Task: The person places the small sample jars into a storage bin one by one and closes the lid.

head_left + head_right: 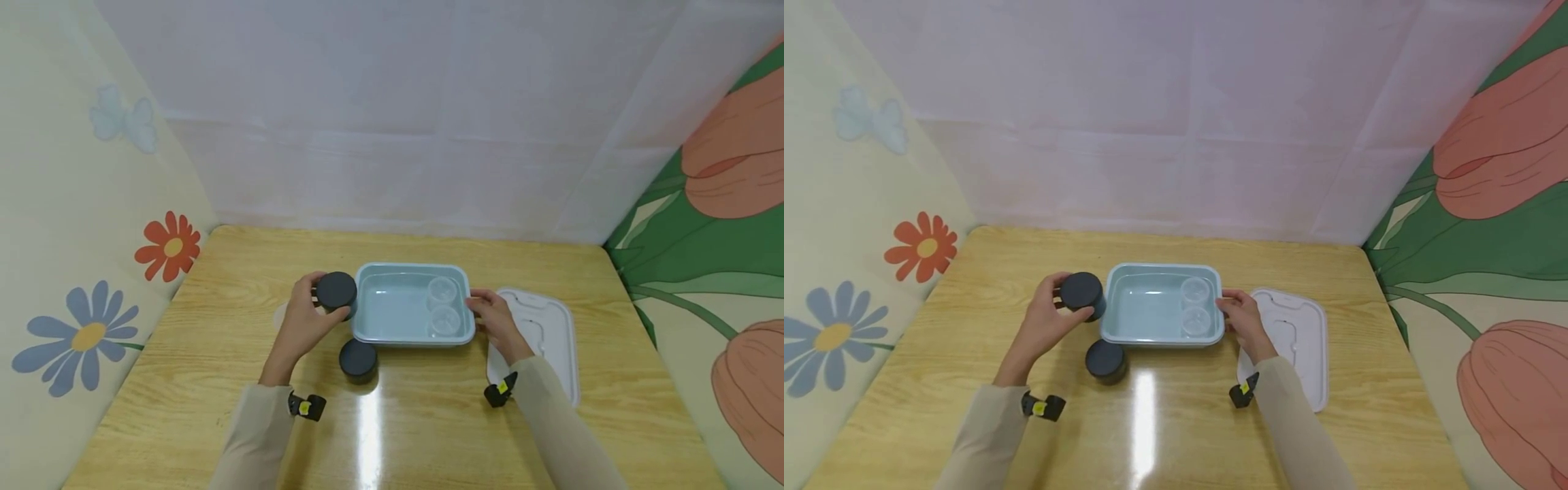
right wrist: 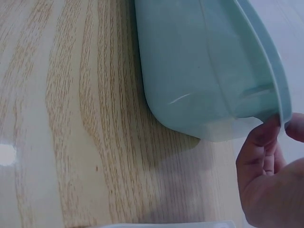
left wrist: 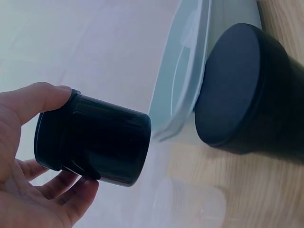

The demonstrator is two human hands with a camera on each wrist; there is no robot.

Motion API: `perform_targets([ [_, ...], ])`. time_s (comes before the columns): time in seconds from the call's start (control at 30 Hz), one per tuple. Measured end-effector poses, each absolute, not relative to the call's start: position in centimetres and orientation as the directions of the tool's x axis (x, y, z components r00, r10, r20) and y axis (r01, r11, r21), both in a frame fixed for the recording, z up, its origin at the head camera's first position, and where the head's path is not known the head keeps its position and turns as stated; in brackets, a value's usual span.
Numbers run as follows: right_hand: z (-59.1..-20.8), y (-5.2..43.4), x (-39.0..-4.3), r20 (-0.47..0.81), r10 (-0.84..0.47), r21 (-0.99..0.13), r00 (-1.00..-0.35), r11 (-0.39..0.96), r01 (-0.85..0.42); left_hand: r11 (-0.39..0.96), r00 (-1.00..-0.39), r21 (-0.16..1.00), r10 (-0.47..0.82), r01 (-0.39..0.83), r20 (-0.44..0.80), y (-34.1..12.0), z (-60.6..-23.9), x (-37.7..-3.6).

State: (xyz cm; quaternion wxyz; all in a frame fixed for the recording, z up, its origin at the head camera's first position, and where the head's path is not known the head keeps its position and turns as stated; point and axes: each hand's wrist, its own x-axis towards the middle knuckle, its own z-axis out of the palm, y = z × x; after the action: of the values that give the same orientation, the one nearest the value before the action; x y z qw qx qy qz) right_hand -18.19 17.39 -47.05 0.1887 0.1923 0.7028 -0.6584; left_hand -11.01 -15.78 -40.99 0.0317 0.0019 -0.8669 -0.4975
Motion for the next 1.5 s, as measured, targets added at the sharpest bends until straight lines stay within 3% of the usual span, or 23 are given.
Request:
perform_targets([
  [0.4,-46.8,17.3,-18.1,-0.520,0.027,-0.851,-0.854,0.067,0.520,0.472,-0.997,0.878,0.015,0.077,0.079,-14.3,-40.8,-12.4],
  [0.97,-46.9,17.2,-18.1,-0.521,0.032,-0.850,-0.853,0.072,0.522,0.414,-0.998,0.910,0.055,0.012,-0.012,-11.3,-41.3,-15.3],
  [1.5,-47.1,17.4,-18.0,-0.511,0.020,-0.857,-0.859,0.061,0.511,0.498,-0.995,0.866,0.057,-0.047,-0.086,-8.8,-43.0,-17.6],
])
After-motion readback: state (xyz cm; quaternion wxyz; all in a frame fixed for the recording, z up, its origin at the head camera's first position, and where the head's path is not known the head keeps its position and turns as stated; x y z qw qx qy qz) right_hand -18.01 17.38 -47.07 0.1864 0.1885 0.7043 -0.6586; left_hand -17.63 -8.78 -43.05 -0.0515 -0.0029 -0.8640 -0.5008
